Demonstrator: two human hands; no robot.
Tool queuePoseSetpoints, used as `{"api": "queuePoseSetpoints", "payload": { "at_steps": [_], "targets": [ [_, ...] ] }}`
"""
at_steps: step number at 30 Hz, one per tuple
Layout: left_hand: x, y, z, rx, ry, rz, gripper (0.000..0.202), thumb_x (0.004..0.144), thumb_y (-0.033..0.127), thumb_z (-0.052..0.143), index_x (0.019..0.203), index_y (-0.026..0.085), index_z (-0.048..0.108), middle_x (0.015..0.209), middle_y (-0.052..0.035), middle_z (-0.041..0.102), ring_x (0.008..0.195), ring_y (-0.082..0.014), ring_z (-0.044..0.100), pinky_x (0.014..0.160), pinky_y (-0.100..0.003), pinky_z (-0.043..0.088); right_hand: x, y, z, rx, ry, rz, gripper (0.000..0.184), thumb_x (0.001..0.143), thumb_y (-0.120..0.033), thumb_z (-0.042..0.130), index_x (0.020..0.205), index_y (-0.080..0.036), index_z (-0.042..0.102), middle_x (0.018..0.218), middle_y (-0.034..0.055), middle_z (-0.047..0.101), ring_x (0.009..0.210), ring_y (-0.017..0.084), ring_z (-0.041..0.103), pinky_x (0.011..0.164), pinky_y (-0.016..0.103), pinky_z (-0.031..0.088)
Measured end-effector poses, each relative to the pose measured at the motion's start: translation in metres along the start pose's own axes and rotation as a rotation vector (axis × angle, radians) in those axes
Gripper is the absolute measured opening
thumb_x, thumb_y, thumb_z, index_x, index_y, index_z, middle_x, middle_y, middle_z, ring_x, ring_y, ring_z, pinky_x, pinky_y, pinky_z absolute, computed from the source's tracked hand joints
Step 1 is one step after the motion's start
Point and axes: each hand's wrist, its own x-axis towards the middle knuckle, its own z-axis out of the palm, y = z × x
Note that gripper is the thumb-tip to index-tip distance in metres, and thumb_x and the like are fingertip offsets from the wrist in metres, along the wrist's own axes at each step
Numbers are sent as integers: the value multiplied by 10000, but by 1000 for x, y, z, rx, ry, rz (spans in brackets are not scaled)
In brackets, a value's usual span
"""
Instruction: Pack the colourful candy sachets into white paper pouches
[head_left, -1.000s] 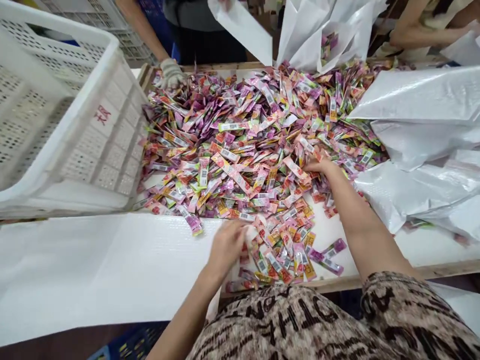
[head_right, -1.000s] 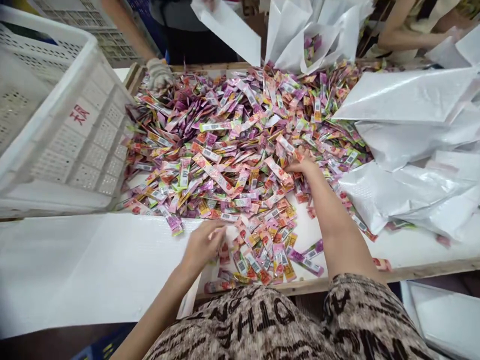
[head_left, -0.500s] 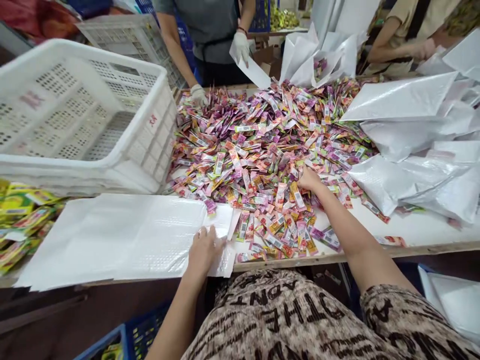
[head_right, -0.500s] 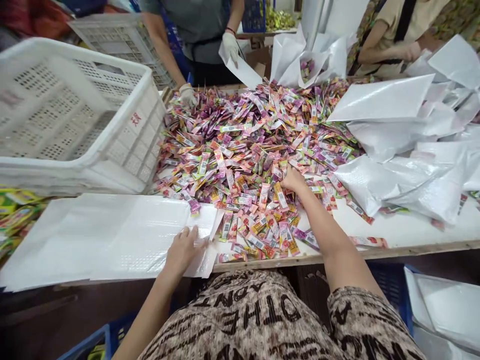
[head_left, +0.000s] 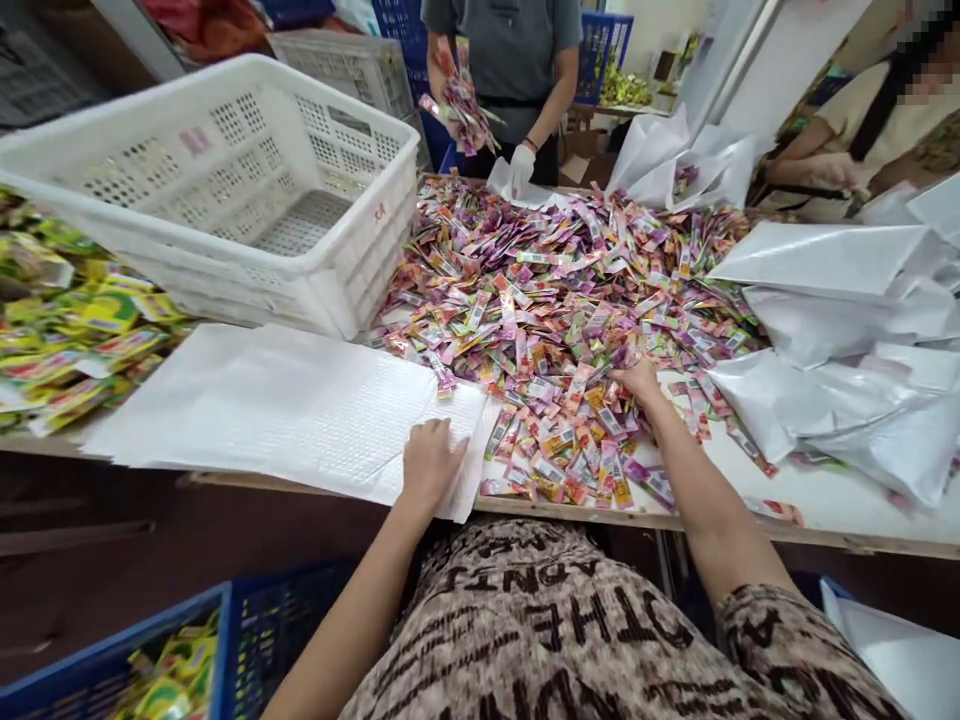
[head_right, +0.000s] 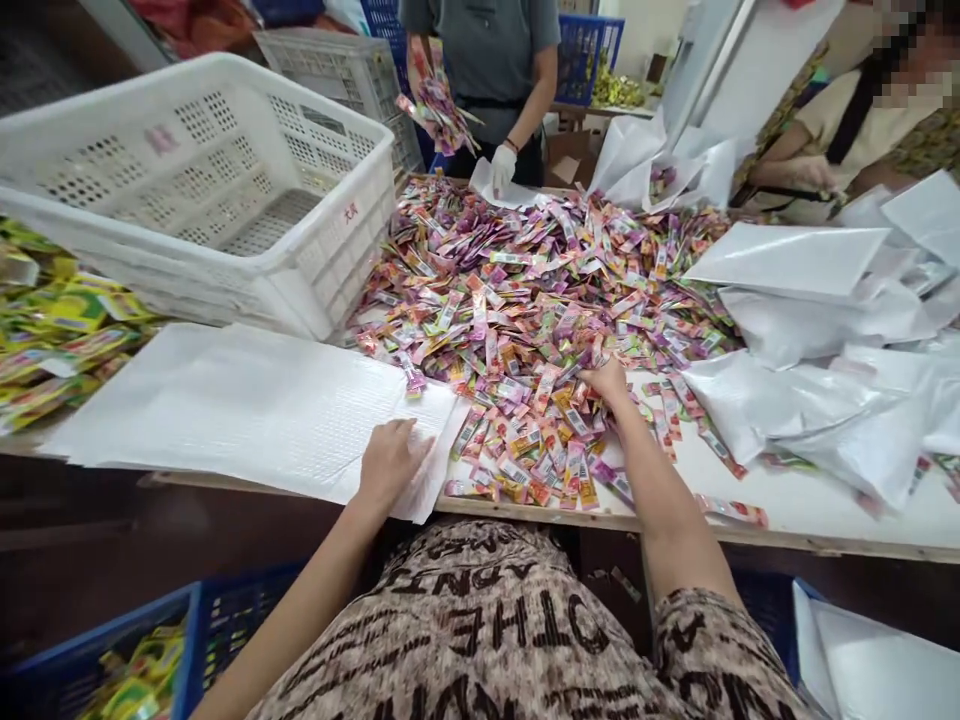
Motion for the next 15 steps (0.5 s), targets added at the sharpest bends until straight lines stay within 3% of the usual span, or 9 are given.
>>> {"api": "queuePoseSetpoints", "payload": {
  "at_steps": [3, 5, 7, 10, 12, 14, 15],
  "targets": [
    [-7, 23, 8, 97, -56, 16, 614, 900, 349, 545, 1421, 24, 552, 1288, -249, 618, 1154, -403, 569, 906, -481, 517, -13, -2, -12, 448, 37, -42, 607, 617, -489, 754, 1120, -155, 692, 1044, 105, 774, 1032, 294, 711, 941, 431, 577],
    [-3, 30, 10, 126, -68, -4, 615, 885, 249, 531, 1456, 21, 525, 1285, -265, 612, 1164, -402, 578, 893, -462, 524, -18, -4, -23, 631, 41, -47, 638, 635, -499, 722, 1177, -163, 687, 1037, 104, 778, 1044, 305, 720, 935, 445, 593],
    [7, 23, 5, 72, -89, -24, 526, 890, 189, 489, 1388, 70, 612, 1239, -248, 651, 1153, -383, 610, 894, -447, 531, -23, -6, -35, 701, 19, -27, 632, 696, -526, 662, 1218, -169, 685, 1044, 111, 780, 1068, 321, 726, 925, 469, 609],
    [27, -11, -22, -235, -84, -153, 333, 863, 197, 493, 1032, 149, 776, 1067, -170, 748, 1088, -342, 677, 940, -450, 541, -34, 0, -54, 595, 18, -86, 573, 882, -549, 515, 1287, -175, 671, 1089, 112, 778, 1127, 305, 723, 930, 473, 625],
    [33, -36, -53, -527, 56, -324, 213, 811, 272, 573, 847, 191, 767, 944, -100, 777, 1027, -321, 707, 963, -460, 548, -46, 8, -65, 413, 61, -179, 548, 989, -514, 404, 1294, -150, 676, 1114, 117, 773, 1166, 264, 713, 969, 434, 616],
    [34, -50, -89, -770, 318, -455, 188, 769, 377, 673, 847, 227, 757, 903, -44, 775, 949, -304, 714, 925, -483, 567, -56, 15, -75, 227, 87, -228, 505, 1011, -469, 418, 1215, -118, 719, 1142, 142, 764, 1243, 253, 670, 1036, 412, 576],
    [33, -49, -105, -839, 465, -464, 219, 760, 425, 711, 874, 243, 758, 900, -25, 766, 906, -294, 710, 890, -488, 574, -59, 17, -78, 129, 68, -237, 439, 994, -448, 468, 1141, -138, 742, 1165, 153, 756, 1297, 265, 633, 975, 438, 615]
  ]
}}
